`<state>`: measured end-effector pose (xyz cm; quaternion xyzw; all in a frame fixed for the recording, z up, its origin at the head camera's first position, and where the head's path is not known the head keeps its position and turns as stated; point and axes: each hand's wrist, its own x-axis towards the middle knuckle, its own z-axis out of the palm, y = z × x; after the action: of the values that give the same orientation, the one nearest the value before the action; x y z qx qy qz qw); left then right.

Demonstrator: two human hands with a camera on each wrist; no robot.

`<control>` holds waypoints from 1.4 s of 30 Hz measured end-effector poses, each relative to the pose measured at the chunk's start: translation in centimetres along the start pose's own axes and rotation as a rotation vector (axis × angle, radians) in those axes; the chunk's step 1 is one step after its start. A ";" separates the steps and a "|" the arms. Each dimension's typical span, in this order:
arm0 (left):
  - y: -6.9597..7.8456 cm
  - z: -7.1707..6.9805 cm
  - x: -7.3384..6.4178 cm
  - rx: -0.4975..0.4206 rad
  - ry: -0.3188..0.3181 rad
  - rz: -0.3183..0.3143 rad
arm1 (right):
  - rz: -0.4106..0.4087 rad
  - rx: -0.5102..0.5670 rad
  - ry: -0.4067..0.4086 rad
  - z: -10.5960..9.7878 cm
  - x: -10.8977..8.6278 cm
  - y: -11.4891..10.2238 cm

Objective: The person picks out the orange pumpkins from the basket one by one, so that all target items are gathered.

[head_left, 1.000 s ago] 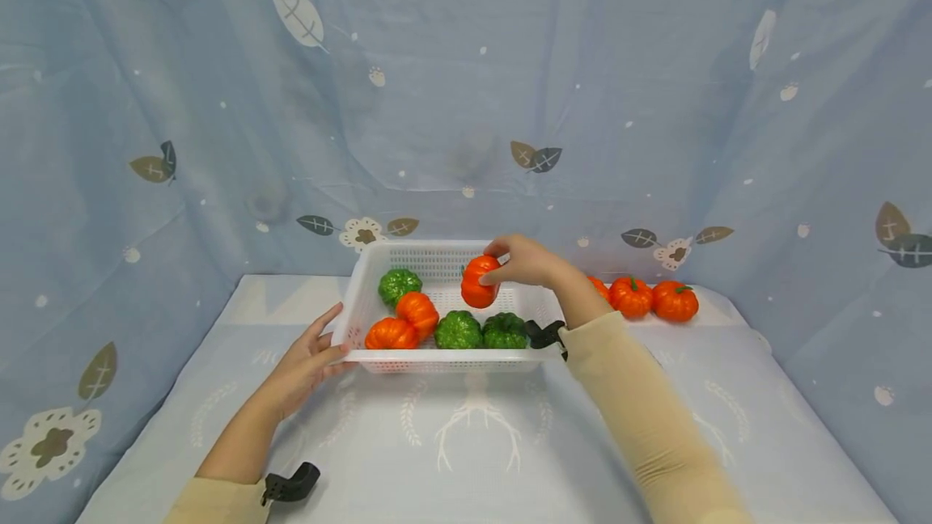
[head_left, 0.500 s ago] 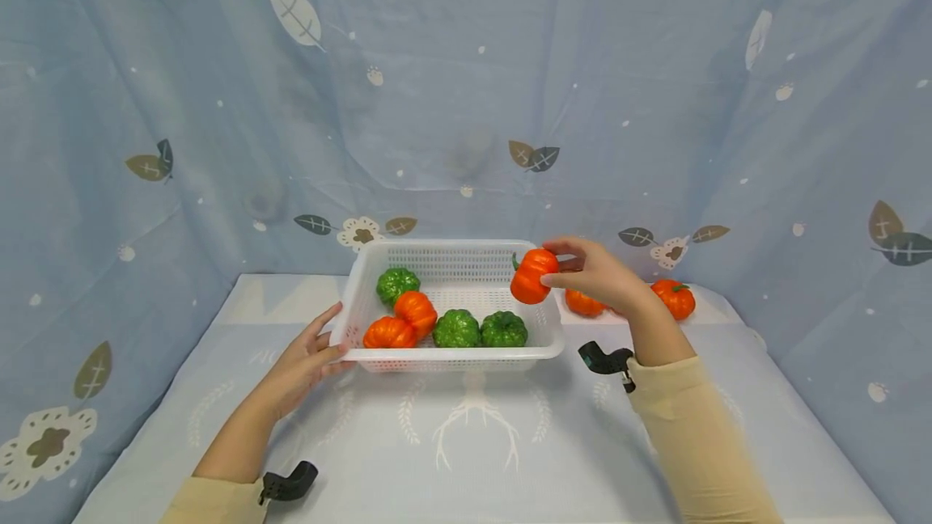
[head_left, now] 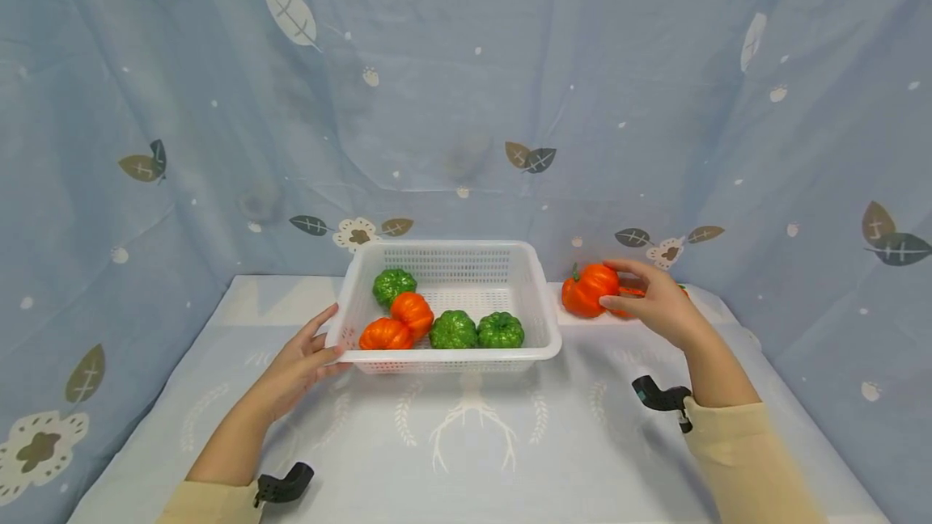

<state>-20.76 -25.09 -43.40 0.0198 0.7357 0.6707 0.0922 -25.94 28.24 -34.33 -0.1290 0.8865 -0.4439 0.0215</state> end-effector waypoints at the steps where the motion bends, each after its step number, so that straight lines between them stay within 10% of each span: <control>1: 0.0 0.0 0.0 0.000 0.001 0.000 | 0.004 -0.005 0.010 -0.1 -0.2 0.5; 18: 0.2 -0.2 -0.2 -0.003 -0.012 0.013 | 0.046 0.048 -0.046 1.5 -1.3 7.7; 42: 0.1 0.0 -0.2 -0.015 -0.023 0.011 | 0.157 0.004 -0.029 2.0 -1.3 9.6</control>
<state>-20.55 -25.14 -43.28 0.0308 0.7295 0.6763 0.0970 -26.34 32.47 -43.25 -0.0654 0.8927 -0.4406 0.0692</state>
